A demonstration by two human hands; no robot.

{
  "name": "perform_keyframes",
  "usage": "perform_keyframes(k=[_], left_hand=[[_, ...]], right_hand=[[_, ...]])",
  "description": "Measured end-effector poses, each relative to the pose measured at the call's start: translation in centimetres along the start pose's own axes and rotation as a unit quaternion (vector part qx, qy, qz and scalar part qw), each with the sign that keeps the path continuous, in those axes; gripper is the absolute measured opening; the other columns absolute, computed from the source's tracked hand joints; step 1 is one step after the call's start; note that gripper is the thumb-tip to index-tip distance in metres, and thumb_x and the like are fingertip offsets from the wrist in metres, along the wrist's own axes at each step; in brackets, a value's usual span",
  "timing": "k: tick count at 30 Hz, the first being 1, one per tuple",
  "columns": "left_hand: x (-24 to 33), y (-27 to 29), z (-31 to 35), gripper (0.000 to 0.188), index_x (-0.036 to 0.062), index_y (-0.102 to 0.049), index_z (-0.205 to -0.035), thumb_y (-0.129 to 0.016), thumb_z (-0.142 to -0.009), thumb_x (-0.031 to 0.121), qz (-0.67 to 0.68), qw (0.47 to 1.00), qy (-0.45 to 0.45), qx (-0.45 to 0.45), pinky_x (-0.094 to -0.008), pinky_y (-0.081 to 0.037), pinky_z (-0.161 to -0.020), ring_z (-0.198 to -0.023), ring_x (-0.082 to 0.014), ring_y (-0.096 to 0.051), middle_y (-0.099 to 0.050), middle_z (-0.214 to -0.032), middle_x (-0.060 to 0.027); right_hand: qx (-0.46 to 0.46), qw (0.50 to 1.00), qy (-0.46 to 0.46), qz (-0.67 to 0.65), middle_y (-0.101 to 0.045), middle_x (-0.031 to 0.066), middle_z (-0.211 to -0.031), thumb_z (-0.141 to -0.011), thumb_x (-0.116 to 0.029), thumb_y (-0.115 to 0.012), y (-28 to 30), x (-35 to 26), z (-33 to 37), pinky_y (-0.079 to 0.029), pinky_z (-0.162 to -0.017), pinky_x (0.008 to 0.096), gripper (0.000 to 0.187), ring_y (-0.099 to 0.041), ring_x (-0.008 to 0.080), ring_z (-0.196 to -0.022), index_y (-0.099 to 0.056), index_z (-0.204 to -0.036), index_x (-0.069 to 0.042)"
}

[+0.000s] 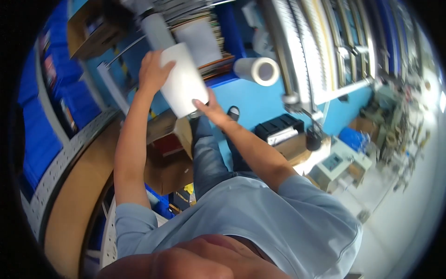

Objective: Loading a roll of adhesive material onto a processing machine in an industrial setting.

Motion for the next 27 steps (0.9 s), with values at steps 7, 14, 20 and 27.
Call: perform_keyframes(k=[7,14,20,27], left_hand=[[2.3,-2.5,8.0,0.056,0.0060,-0.048,-0.130,-0.066,-0.084,0.034,-0.005,1.000,-0.005,-0.016,-0.0457,-0.039,-0.097,-0.113,-0.0397,-0.047,-0.050,-0.122,-0.0218],[3.0,-3.4,8.0,0.059,0.0069,-0.046,-0.133,-0.064,-0.086,0.039,-0.007,0.998,0.029,-0.050,-0.0440,-0.039,-0.101,-0.119,-0.0361,-0.047,-0.046,-0.130,-0.0188],[1.1,-4.4,8.3,0.059,0.0086,-0.044,-0.136,-0.062,-0.089,0.039,-0.021,1.000,-0.001,-0.014,-0.0424,-0.037,-0.103,-0.121,-0.0360,-0.046,-0.044,-0.133,-0.0195],[1.1,-4.8,9.3,0.068,0.0119,-0.041,-0.141,-0.060,-0.088,0.050,-0.101,0.993,0.056,0.033,-0.0444,-0.032,-0.106,-0.129,-0.0363,-0.036,-0.036,-0.140,-0.0197]], right_hand=[[0.107,0.941,-0.129,-0.295,-0.019,0.0224,-0.151,-0.084,-0.045,-0.068,-1.4,9.4,2.0,-0.021,-0.114,0.0407,0.111,-0.022,0.0317,-0.140,0.011,-0.147,0.001],[-0.071,0.948,-0.127,-0.283,-0.026,0.0126,-0.150,-0.084,-0.047,-0.068,1.4,7.7,5.5,-0.025,-0.110,0.0443,0.104,-0.029,0.0282,-0.135,0.005,-0.151,-0.014],[0.155,0.974,0.032,-0.164,-0.063,0.0056,-0.093,-0.089,-0.015,-0.055,26.4,12.0,8.6,-0.049,-0.074,0.0300,0.013,-0.060,0.0152,-0.082,-0.061,-0.099,-0.008],[0.372,0.890,0.154,-0.213,-0.063,0.0088,-0.075,-0.091,-0.045,-0.057,52.9,-3.1,12.3,-0.050,-0.060,0.0328,0.045,-0.058,0.0173,-0.062,-0.048,-0.111,-0.005]])
Point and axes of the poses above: each hand's wrist, its own z-axis away from the middle knuckle, its own y-axis out of the back of the hand, x = y × z, the point moved 5 cm from there along -z, towards the middle knuckle
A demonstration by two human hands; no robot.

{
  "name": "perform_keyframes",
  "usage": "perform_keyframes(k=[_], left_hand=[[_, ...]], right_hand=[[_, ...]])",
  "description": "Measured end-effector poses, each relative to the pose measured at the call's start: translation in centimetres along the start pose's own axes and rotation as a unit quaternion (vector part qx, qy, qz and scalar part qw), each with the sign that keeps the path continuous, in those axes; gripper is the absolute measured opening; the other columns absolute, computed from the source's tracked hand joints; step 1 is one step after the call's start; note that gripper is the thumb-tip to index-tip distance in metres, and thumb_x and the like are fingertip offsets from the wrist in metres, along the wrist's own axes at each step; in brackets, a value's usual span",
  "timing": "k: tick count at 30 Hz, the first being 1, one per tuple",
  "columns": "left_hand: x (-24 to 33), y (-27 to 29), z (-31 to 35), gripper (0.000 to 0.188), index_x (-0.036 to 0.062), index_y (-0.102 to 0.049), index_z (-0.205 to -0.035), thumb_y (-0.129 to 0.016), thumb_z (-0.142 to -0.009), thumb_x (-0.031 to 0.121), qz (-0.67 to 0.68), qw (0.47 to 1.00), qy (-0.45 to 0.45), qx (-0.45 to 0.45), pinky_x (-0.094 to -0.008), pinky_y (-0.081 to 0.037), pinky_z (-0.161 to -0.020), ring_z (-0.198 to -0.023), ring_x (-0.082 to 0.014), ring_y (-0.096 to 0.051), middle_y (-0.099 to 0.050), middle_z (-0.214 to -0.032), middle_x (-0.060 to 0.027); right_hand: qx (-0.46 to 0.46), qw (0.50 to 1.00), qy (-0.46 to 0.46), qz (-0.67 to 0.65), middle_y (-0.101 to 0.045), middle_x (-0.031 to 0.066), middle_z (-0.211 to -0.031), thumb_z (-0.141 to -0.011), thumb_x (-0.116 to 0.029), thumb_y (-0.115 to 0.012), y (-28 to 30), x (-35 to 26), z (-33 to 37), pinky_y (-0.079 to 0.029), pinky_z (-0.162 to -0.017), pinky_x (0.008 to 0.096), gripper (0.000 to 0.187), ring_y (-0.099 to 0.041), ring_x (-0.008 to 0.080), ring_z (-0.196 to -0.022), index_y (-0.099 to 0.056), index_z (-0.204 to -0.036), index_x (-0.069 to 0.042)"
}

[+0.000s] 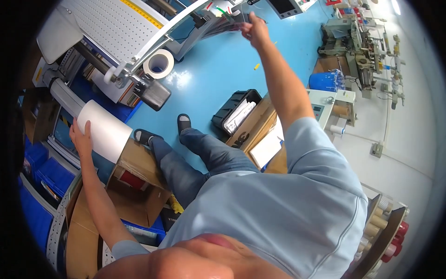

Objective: Loading a roll of adhesive material onto a processing machine in an industrial setting.

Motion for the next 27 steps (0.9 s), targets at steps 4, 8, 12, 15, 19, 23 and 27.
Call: perform_keyframes(k=[4,8,12,15,19,23,27], left_hand=[[1.3,1.2,1.6,0.081,0.0112,-0.040,-0.141,-0.064,-0.080,0.060,-0.051,0.990,0.099,0.081,-0.0470,-0.032,-0.104,-0.126,-0.0387,-0.035,-0.033,-0.139,-0.0231],[0.5,-1.0,2.2,0.080,0.0071,-0.043,-0.136,-0.065,-0.080,0.059,0.018,0.981,0.142,0.128,-0.0429,-0.036,-0.101,-0.119,-0.0398,-0.038,-0.035,-0.133,-0.0251],[1.3,-1.2,3.4,0.075,0.0081,-0.042,-0.135,-0.063,-0.082,0.057,0.067,0.971,0.193,0.122,-0.0412,-0.038,-0.101,-0.118,-0.0384,-0.043,-0.038,-0.131,-0.0253],[1.8,-0.8,3.9,0.072,0.0083,-0.042,-0.134,-0.061,-0.084,0.056,0.081,0.967,0.216,0.110,-0.0399,-0.038,-0.102,-0.117,-0.0380,-0.046,-0.038,-0.132,-0.0249],[1.7,-0.6,5.1,0.075,0.0046,-0.041,-0.134,-0.064,-0.083,0.054,0.093,0.961,0.240,0.098,-0.0405,-0.037,-0.102,-0.118,-0.0383,-0.046,-0.039,-0.134,-0.0253],[1.5,-1.5,5.7,0.082,-0.0047,-0.040,-0.132,-0.069,-0.080,0.052,0.169,0.939,0.280,0.106,-0.0391,-0.037,-0.103,-0.118,-0.0350,-0.049,-0.044,-0.132,-0.0268],[-1.1,-2.6,6.1,0.079,-0.0085,-0.045,-0.126,-0.072,-0.079,0.048,0.232,0.917,0.313,0.082,-0.0376,-0.041,-0.099,-0.112,-0.0317,-0.056,-0.054,-0.124,-0.0249]], right_hand=[[0.008,0.992,-0.080,0.101,-0.064,0.0076,-0.075,-0.085,-0.046,-0.063,-2.5,-2.2,-1.5,-0.048,-0.061,0.0310,0.042,-0.060,0.0175,-0.066,-0.056,-0.097,-0.006],[0.019,0.991,-0.074,0.106,-0.061,0.0087,-0.070,-0.081,-0.012,-0.065,-2.5,-2.1,-4.4,-0.045,-0.048,0.0254,0.013,-0.058,0.0169,-0.057,-0.058,-0.077,-0.002],[0.006,0.995,0.035,0.090,-0.058,0.0102,-0.070,-0.082,-0.006,-0.063,-2.3,-2.6,-3.0,-0.044,-0.046,0.0261,0.009,-0.058,0.0191,-0.057,-0.061,-0.084,0.002],[0.046,0.998,-0.039,0.036,-0.059,0.0118,-0.074,-0.084,-0.013,-0.063,-2.1,-2.3,-2.2,-0.044,-0.047,0.0267,0.015,-0.057,0.0206,-0.058,-0.060,-0.085,0.002],[0.102,0.985,-0.125,0.068,-0.060,0.0120,-0.075,-0.082,-0.022,-0.068,-3.9,-1.6,-0.8,-0.044,-0.048,0.0266,0.024,-0.057,0.0198,-0.058,-0.058,-0.084,0.000],[0.020,0.990,-0.097,0.104,-0.058,0.0091,-0.071,-0.081,-0.010,-0.065,-2.8,-2.1,-3.9,-0.044,-0.048,0.0256,0.011,-0.057,0.0183,-0.062,-0.060,-0.085,-0.002],[0.082,0.995,0.011,0.048,-0.058,0.0064,-0.074,-0.078,0.002,-0.064,-2.7,-2.5,-4.1,-0.044,-0.047,0.0266,0.013,-0.056,0.0154,-0.061,-0.058,-0.090,-0.001]])
Point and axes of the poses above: each hand's wrist, its own z-axis away from the middle knuckle, its own y-axis out of the back of the hand, x = y × z, the point moved 5 cm from there along -z, towards the middle knuckle
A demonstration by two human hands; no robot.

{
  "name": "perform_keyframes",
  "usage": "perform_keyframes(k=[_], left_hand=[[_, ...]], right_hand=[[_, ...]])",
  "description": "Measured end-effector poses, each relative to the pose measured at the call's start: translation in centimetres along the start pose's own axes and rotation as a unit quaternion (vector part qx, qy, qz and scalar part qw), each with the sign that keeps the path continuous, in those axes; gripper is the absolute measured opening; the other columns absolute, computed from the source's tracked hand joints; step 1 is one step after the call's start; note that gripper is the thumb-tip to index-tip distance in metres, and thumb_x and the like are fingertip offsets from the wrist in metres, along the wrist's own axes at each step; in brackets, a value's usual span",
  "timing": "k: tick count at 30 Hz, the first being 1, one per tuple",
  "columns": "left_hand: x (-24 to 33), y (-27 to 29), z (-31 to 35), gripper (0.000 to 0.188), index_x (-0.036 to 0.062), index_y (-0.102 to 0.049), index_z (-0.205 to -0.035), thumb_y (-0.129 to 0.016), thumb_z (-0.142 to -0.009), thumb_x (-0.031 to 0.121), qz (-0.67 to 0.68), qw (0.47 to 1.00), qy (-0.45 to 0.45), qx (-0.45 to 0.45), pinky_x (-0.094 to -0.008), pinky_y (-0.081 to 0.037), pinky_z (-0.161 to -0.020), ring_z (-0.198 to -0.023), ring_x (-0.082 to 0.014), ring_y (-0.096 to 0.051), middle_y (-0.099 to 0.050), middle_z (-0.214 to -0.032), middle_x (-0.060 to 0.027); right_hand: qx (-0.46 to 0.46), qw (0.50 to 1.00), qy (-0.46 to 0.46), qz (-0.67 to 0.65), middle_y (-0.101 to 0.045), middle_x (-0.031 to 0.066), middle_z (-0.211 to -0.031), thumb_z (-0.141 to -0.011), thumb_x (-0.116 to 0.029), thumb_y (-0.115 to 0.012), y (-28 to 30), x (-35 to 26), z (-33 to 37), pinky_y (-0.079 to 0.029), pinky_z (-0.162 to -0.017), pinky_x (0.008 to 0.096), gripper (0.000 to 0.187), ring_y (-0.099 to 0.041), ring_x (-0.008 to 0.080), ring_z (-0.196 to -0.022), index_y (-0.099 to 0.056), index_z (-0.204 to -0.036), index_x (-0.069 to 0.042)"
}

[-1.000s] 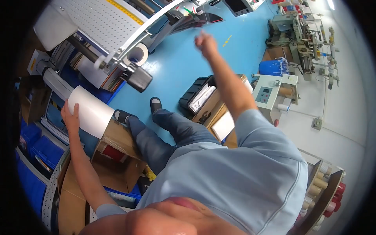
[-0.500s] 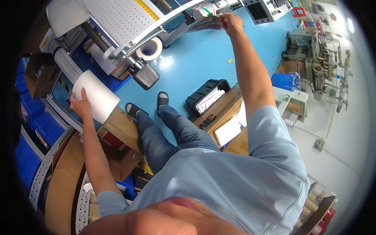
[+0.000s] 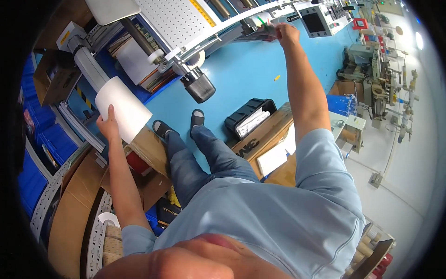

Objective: Loading a roll of adhesive material onto a processing machine in an industrial setting.

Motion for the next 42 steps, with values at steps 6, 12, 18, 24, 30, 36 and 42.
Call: perform_keyframes(k=[6,12,18,24,30,36,42], left_hand=[[-0.7,-0.2,0.0,0.065,-0.0079,-0.055,-0.114,-0.074,-0.079,0.043,0.086,0.996,-0.011,-0.011,-0.0361,-0.046,-0.092,-0.098,-0.0300,-0.062,-0.065,-0.108,-0.0189],[-0.7,-0.2,0.1,0.064,-0.0070,-0.051,-0.117,-0.072,-0.082,0.042,0.102,0.994,-0.001,-0.045,-0.0354,-0.045,-0.093,-0.100,-0.0299,-0.061,-0.062,-0.113,-0.0199],[-0.4,0.3,0.6,0.064,-0.0064,-0.049,-0.121,-0.070,-0.084,0.041,0.096,0.994,0.013,-0.050,-0.0362,-0.045,-0.094,-0.103,-0.0302,-0.059,-0.059,-0.117,-0.0215],[0.3,0.2,0.7,0.063,-0.0069,-0.049,-0.120,-0.071,-0.084,0.040,0.080,0.995,0.003,-0.055,-0.0374,-0.045,-0.094,-0.103,-0.0306,-0.059,-0.058,-0.117,-0.0222],[-0.5,0.4,0.4,0.061,-0.0074,-0.050,-0.118,-0.070,-0.084,0.039,0.090,0.995,-0.001,-0.052,-0.0374,-0.046,-0.094,-0.102,-0.0304,-0.058,-0.057,-0.117,-0.0223],[0.0,0.0,0.6,0.063,-0.0071,-0.050,-0.119,-0.071,-0.083,0.040,0.102,0.993,0.002,-0.055,-0.0371,-0.046,-0.094,-0.102,-0.0305,-0.059,-0.058,-0.116,-0.0220],[-0.1,0.1,0.6,0.065,-0.0066,-0.049,-0.119,-0.071,-0.083,0.043,0.089,0.995,-0.002,-0.048,-0.0366,-0.045,-0.094,-0.103,-0.0307,-0.058,-0.058,-0.116,-0.0217]], right_hand=[[-0.017,0.999,-0.023,-0.025,-0.058,0.0088,-0.076,-0.085,-0.015,-0.068,2.3,-0.3,0.0,-0.048,-0.051,0.0263,0.022,-0.057,0.0169,-0.063,-0.056,-0.097,-0.002],[-0.020,0.992,-0.102,0.066,-0.062,0.0101,-0.077,-0.083,-0.019,-0.071,-0.4,0.4,1.1,-0.048,-0.051,0.0242,0.023,-0.059,0.0160,-0.064,-0.059,-0.090,0.000],[-0.009,0.998,-0.045,0.038,-0.063,0.0098,-0.082,-0.083,-0.001,-0.064,-0.8,0.0,0.6,-0.052,-0.059,0.0245,0.010,-0.062,0.0166,-0.070,-0.063,-0.093,0.001],[-0.015,0.992,-0.124,-0.006,-0.060,0.0120,-0.079,-0.084,-0.011,-0.065,-0.8,-0.3,1.5,-0.051,-0.054,0.0277,0.016,-0.058,0.0193,-0.060,-0.056,-0.085,0.003],[-0.004,0.992,-0.125,0.001,-0.056,0.0103,-0.078,-0.084,-0.013,-0.064,-3.2,-0.3,4.1,-0.048,-0.056,0.0298,0.014,-0.054,0.0191,-0.065,-0.057,-0.084,-0.001],[0.000,0.993,-0.107,0.052,-0.053,0.0074,-0.076,-0.080,-0.004,-0.067,-1.7,0.8,0.9,-0.043,-0.054,0.0291,0.008,-0.050,0.0178,-0.065,-0.059,-0.081,-0.003],[0.013,0.993,-0.108,0.041,-0.049,0.0036,-0.068,-0.078,-0.004,-0.071,-1.3,0.8,0.9,-0.041,-0.049,0.0250,0.017,-0.047,0.0135,-0.058,-0.056,-0.073,-0.005]])
Point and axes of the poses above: each hand's wrist, its own z-axis away from the middle knuckle, its own y-axis out of the back of the hand, x = y × z, the point moved 5 cm from there along -z, towards the middle knuckle
